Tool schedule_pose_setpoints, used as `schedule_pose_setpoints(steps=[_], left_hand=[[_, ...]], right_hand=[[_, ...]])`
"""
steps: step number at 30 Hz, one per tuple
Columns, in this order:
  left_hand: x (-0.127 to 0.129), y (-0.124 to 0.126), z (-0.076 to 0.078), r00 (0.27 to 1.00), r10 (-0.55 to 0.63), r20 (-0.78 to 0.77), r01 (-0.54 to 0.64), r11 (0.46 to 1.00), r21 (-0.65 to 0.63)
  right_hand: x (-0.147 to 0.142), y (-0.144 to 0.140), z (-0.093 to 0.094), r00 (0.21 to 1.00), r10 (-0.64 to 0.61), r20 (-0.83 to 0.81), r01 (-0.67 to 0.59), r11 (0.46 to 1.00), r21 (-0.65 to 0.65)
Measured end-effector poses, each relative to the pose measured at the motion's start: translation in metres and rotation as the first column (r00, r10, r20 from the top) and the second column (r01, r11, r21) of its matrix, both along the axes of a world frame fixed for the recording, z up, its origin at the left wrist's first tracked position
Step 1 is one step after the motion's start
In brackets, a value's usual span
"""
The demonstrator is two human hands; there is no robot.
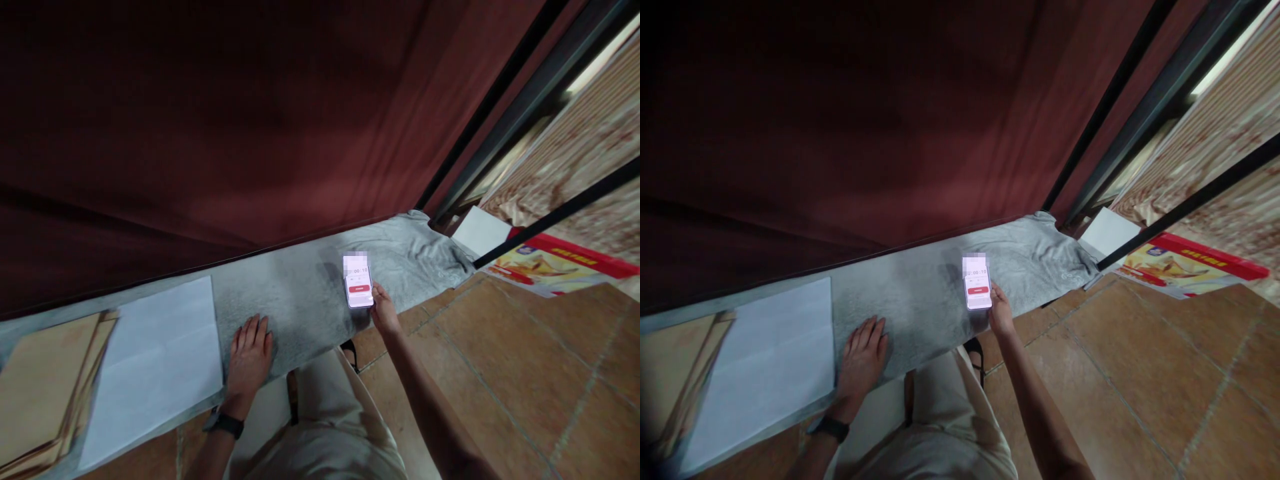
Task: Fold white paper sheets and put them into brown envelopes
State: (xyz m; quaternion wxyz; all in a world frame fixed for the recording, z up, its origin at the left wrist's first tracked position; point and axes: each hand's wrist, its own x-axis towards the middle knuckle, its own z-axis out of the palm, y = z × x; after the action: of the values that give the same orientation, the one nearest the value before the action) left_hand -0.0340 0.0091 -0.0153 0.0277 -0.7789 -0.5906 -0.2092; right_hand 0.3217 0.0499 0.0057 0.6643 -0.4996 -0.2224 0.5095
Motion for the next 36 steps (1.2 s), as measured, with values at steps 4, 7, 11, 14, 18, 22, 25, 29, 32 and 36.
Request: schedule_pose_setpoints(steps=[4, 7, 11, 14, 18, 22, 25, 29, 32, 36], left_hand=[[0.002, 0.000, 0.002, 1.000, -0.002, 0.015, 0.001, 1.000, 0.017], [0.003, -0.003, 0.011, 1.000, 0.009, 0.002, -0.009, 1.000, 0.030], [0.000, -0.005, 0.028, 0.999, 0.003, -0.045, -0.001, 0.999, 0.047], [-0.005, -0.004, 0.036, 0.998, 0.002, -0.057, 0.002, 0.997, 0.076], [-0.010, -0.003, 0.039, 0.999, 0.009, -0.044, -0.004, 0.994, 0.111], [-0.010, -0.005, 0.036, 0.999, 0.022, -0.048, -0.016, 0.994, 0.109], [-0.008, -0.007, 0.034, 0.999, 0.019, -0.034, -0.015, 0.994, 0.105], [-0.005, -0.010, 0.034, 0.999, 0.029, -0.027, -0.026, 0.995, 0.091], [-0.006, -0.012, 0.033, 0.998, 0.046, -0.041, -0.043, 0.997, 0.067], [-0.014, -0.016, 0.034, 0.991, 0.129, -0.025, -0.127, 0.989, 0.072]], right_hand=[[0.001, 0.001, -0.001, 1.000, -0.019, -0.007, 0.019, 1.000, 0.005], [0.008, 0.005, 0.000, 0.999, -0.033, 0.012, 0.033, 0.999, 0.004], [0.026, 0.014, 0.003, 0.997, -0.059, 0.040, 0.057, 0.998, 0.031], [0.040, 0.021, 0.007, 0.992, -0.108, 0.072, 0.106, 0.994, 0.030], [0.051, 0.026, 0.008, 0.990, -0.127, 0.065, 0.125, 0.992, 0.033], [0.054, 0.024, 0.007, 0.994, -0.103, 0.042, 0.101, 0.994, 0.047], [0.054, 0.023, 0.006, 0.993, -0.115, 0.037, 0.113, 0.992, 0.052], [0.054, 0.024, 0.000, 0.992, -0.124, 0.038, 0.122, 0.991, 0.056], [0.060, 0.028, -0.006, 0.992, -0.117, 0.044, 0.115, 0.992, 0.055], [0.080, 0.034, -0.011, 0.988, -0.082, 0.131, 0.083, 0.997, 0.002]])
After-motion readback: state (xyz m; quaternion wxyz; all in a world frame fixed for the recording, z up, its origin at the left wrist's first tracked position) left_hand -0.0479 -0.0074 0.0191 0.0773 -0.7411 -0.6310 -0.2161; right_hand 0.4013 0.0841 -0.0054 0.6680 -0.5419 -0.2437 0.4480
